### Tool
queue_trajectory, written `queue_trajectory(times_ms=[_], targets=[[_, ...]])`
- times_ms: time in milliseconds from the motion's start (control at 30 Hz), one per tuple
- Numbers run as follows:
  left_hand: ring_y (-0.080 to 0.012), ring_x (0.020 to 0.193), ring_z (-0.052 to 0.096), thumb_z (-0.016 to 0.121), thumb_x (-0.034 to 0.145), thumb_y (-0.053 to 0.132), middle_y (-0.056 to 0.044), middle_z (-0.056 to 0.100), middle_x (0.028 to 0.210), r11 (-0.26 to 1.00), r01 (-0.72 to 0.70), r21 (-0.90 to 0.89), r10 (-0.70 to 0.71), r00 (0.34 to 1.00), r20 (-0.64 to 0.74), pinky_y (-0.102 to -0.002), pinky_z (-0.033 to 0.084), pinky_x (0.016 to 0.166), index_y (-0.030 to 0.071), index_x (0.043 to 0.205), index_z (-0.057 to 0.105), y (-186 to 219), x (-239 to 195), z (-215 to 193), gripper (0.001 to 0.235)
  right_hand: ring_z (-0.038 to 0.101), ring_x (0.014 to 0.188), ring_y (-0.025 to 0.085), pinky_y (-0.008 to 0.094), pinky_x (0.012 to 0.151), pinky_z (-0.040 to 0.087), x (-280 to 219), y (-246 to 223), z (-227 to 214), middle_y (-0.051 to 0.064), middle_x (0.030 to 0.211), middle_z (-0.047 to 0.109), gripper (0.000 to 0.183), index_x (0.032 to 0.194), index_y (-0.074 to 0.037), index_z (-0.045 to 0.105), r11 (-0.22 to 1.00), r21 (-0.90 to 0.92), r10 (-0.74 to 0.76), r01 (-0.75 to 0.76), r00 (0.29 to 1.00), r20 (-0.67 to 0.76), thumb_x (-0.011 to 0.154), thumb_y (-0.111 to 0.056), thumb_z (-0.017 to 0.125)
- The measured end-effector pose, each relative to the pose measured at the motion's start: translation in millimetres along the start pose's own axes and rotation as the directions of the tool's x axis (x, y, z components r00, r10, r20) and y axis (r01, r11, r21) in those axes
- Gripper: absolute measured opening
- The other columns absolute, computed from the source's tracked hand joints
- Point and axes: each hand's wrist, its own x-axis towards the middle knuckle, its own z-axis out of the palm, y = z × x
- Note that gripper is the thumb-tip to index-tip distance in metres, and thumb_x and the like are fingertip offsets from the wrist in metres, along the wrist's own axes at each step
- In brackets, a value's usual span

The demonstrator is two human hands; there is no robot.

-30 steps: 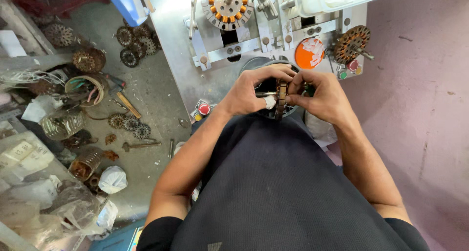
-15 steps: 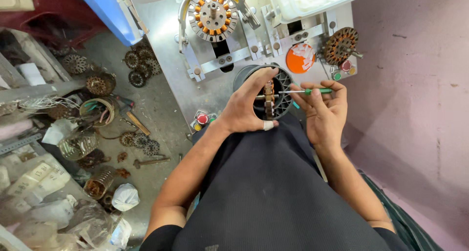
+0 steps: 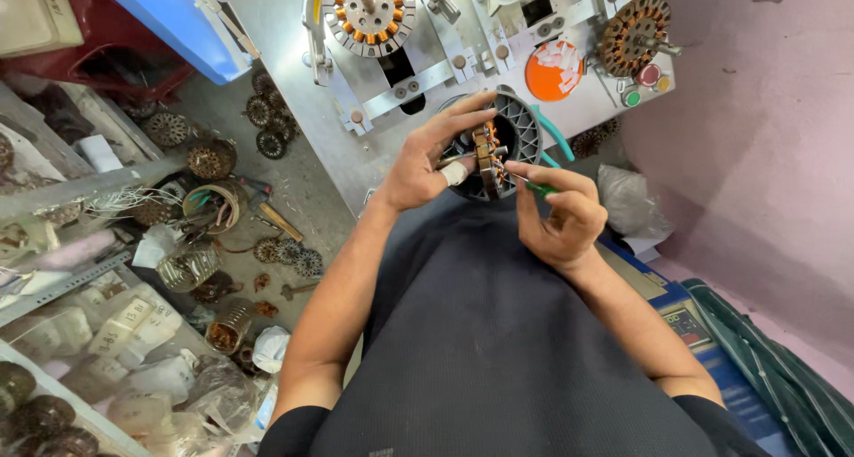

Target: The person manually assembles fan motor components using a specialized winding machine. They place copper wire coils and metal stator parts onto the machine, use a small tool for precision adjustments, and manually connect electrical leads.

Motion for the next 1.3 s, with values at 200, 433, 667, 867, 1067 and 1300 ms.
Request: queue_trajectory(times_ms=[200,433,667,867,1067,1300], targets=[[-0.0199,0.151,0.046,0.069,0.09,-0.02,-0.01,0.049,0.159,0.993,0.017,-0.116,-0.015,1.0,0.016,-0.036,0.039,0.13,0.002,0.143,0.062,-10.2,4.3,-6.9,0.057,0.076,0.101,0.037,0.036,0.076,0.062,21.3,-5.9,1.1,0.019,0.105,0.065,0.044,0.096,-0.003,0.036,0.988,-0.136,-0.068,0.078,0.994,0.082,0.089,0.02,0.072],[-0.0215,0.15,0.047,0.069,0.088,-0.02,-0.012,0.052,0.157,0.998,0.001,-0.056,-0.001,1.0,-0.003,-0.037,0.037,0.13,0.001,0.141,0.063,-8.6,4.7,-6.4,0.057,0.078,0.103,0.026,0.03,0.077,0.058,59.0,-22.2,-19.0,0.015,0.105,0.063,0.039,0.095,-0.004,0.038,0.923,-0.187,0.378,-0.337,0.886,0.27,0.093,0.016,0.071],[-0.0227,0.152,0.046,0.062,0.09,-0.019,-0.01,0.054,0.155,0.998,-0.031,0.045,0.033,0.999,-0.027,-0.036,0.036,0.129,0.003,0.14,0.063,-9.5,2.7,-4.5,0.055,0.074,0.115,0.03,0.035,0.093,0.064,50.7,-16.2,-6.5,0.014,0.117,0.051,0.042,0.107,-0.003,0.031,0.866,0.154,0.467,-0.475,0.88,0.086,0.097,0.021,0.064],[-0.0228,0.147,0.05,0.063,0.091,-0.016,-0.01,0.058,0.151,0.992,-0.047,0.114,0.051,0.998,-0.035,-0.035,0.039,0.125,0.004,0.135,0.064,-4.6,3.2,-6.4,0.049,0.071,0.103,0.022,0.033,0.088,0.064,87.9,-3.5,-11.4,0.012,0.106,0.054,0.042,0.101,-0.005,0.032,0.809,0.139,0.523,-0.571,0.807,0.274,0.088,0.02,0.063],[-0.0225,0.143,0.055,0.062,0.09,-0.011,-0.011,0.061,0.148,0.968,-0.036,0.247,0.053,0.997,-0.062,-0.035,0.042,0.122,0.004,0.134,0.064,1.7,5.8,-2.5,0.046,0.069,0.09,0.019,0.034,0.078,0.06,102.3,-5.0,-12.1,0.011,0.097,0.061,0.032,0.098,-0.004,0.041,0.879,-0.013,0.436,-0.476,0.794,0.423,0.085,0.015,0.064],[-0.0254,0.133,0.059,0.072,0.086,-0.001,-0.012,0.062,0.141,0.865,0.053,0.499,0.079,0.968,-0.239,-0.035,0.046,0.113,0.005,0.129,0.064,45.3,-1.7,20.5,0.044,0.071,0.099,0.02,0.033,0.082,0.057,77.8,-1.9,-22.3,0.01,0.107,0.061,0.03,0.104,-0.004,0.043,0.967,0.131,0.188,-0.217,0.961,0.203,0.091,0.008,0.067]])
